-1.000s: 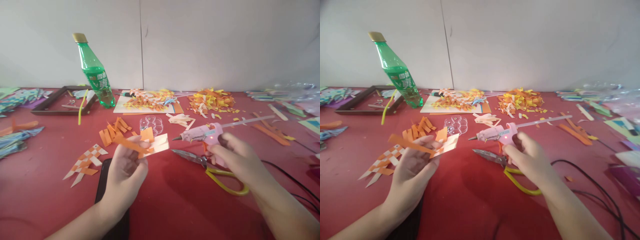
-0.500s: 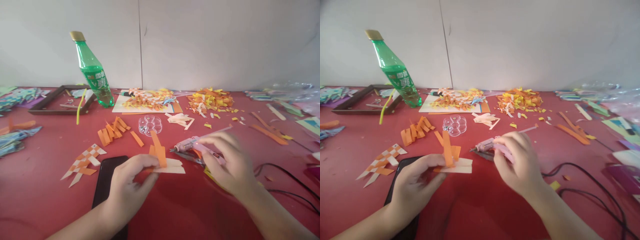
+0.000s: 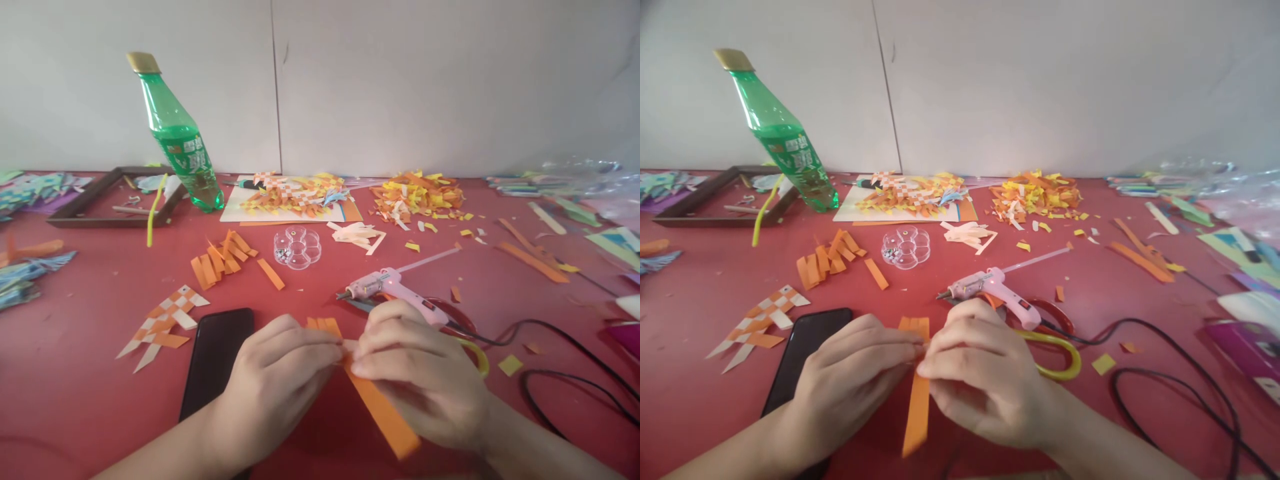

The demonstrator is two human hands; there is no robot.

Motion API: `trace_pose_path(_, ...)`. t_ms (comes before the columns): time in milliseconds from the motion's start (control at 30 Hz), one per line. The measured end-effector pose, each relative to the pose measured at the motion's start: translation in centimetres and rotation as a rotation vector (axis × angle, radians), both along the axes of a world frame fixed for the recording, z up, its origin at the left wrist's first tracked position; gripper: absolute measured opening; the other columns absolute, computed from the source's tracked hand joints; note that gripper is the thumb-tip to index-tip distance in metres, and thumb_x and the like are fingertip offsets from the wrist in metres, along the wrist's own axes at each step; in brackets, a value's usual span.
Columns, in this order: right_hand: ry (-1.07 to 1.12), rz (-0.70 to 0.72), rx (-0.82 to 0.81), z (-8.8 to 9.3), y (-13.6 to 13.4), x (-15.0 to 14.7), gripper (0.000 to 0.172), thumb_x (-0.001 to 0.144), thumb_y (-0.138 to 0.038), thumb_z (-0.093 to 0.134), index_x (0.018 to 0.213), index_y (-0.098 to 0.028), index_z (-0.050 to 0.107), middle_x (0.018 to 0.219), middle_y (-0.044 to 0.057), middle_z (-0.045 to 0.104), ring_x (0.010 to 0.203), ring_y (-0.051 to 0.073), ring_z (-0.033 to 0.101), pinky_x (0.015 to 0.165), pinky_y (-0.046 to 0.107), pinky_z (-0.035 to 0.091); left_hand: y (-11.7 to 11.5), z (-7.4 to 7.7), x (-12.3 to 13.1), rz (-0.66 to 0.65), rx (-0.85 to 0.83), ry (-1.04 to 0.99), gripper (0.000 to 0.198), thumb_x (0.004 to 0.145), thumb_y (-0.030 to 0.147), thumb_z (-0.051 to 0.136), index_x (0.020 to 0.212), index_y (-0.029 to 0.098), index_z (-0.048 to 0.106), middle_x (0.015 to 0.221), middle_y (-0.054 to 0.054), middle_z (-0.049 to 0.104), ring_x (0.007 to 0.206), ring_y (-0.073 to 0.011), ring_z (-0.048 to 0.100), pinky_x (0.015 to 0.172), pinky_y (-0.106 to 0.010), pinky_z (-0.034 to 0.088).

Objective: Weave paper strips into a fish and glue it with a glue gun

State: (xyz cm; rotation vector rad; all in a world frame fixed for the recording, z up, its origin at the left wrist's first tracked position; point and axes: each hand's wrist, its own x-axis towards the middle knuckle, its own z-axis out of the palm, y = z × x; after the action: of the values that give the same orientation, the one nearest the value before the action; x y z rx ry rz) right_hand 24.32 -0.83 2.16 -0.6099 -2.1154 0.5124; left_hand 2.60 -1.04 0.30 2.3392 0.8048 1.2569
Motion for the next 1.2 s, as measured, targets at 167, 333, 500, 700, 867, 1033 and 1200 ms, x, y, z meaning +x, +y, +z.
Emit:
trace_pose_path(167, 0.075, 0.003, -0.071, -0.1, -0.1, -0.2, 0.03, 0.079, -0.001, 0.062, 0.103, -0.018, 0.065, 0.088, 0.004, 0.072, 0.078, 0.016, 0.063, 0.078, 0.038, 0.053, 0.2, 0.6, 0.2, -0.009, -0.08, 0.05, 0.024, 0.081, 0.006, 0.066, 0.1, 0.022, 0.065, 0.093, -0.003, 0.077, 0.071, -0.0146, 0.065, 0.066, -0.027, 0.05)
trace_pose_path(333, 0.163, -0.058, -0.116, -0.2, 0.0, -0.6, 0.032, 0.078, 0.0, 0.061, 0.101, -0.021, 0.066, 0.084, 0.003, 0.072, 0.076, 0.017, 0.061, 0.072, 0.037, 0.055, 0.3, 1.1, 0.4, -0.003, -0.148, 0.016, 0.016, 0.08, 0.01, 0.07, 0.089, 0.021, 0.063, 0.081, 0.001, 0.075, 0.066, -0.0119, 0.064, 0.066, -0.028, 0.047)
trace_pose_path(500, 0.208, -0.068, -0.161, -0.5, 0.0, -0.7, 0.033, 0.077, 0.001, 0.063, 0.101, -0.021, 0.068, 0.083, 0.002, 0.071, 0.076, 0.016, 0.061, 0.069, 0.034, 0.054, 0.3, 1.2, 0.6, -0.027, -0.274, -0.018, 0.008, 0.082, 0.015, 0.069, 0.087, 0.021, 0.067, 0.075, 0.0, 0.073, 0.066, -0.0133, 0.062, 0.068, -0.029, 0.048)
trace_pose_path(700, 0.191, -0.047, -0.135, -0.2, 0.2, -0.8, 0.023, 0.079, -0.003, 0.064, 0.096, -0.019, 0.067, 0.079, 0.002, 0.069, 0.073, 0.015, 0.06, 0.071, 0.035, 0.053, 0.4, 1.2, 0.5, -0.071, -0.361, -0.048, 0.007, 0.083, 0.013, 0.068, 0.085, 0.021, 0.067, 0.076, -0.001, 0.072, 0.07, -0.0133, 0.061, 0.071, -0.029, 0.049)
trace_pose_path(867, 0.07, -0.068, -0.149, 0.1, 0.1, -1.0, 0.012, 0.081, -0.013, 0.066, 0.091, -0.018, 0.065, 0.077, 0.004, 0.067, 0.074, 0.017, 0.058, 0.071, 0.036, 0.052, 0.4, 1.2, 0.5, 0.04, -0.387, -0.061, 0.006, 0.085, 0.019, 0.067, 0.079, 0.021, 0.066, 0.073, -0.002, 0.069, 0.07, -0.0155, 0.059, 0.066, -0.028, 0.048)
trace_pose_path(1033, 0.046, -0.078, -0.157, -0.1, 0.0, -0.9, 0.011, 0.083, -0.008, 0.06, 0.084, -0.019, 0.06, 0.074, 0.002, 0.063, 0.071, 0.015, 0.055, 0.068, 0.034, 0.051, 0.3, 1.1, 0.5, 0.073, -0.395, -0.078, 0.007, 0.085, 0.022, 0.067, 0.078, 0.021, 0.067, 0.069, -0.002, 0.068, 0.067, -0.0154, 0.057, 0.062, -0.027, 0.048)
trace_pose_path(1200, 0.017, -0.083, -0.175, -0.1, 0.1, -0.9, 0.01, 0.083, -0.009, 0.059, 0.082, -0.018, 0.061, 0.072, 0.002, 0.06, 0.07, 0.015, 0.055, 0.066, 0.033, 0.05, 0.4, 1.2, 0.4, 0.024, -0.404, -0.103, 0.009, 0.082, 0.027, 0.073, 0.077, 0.021, 0.069, 0.069, -0.002, 0.07, 0.066, -0.0154, 0.058, 0.064, -0.029, 0.049)
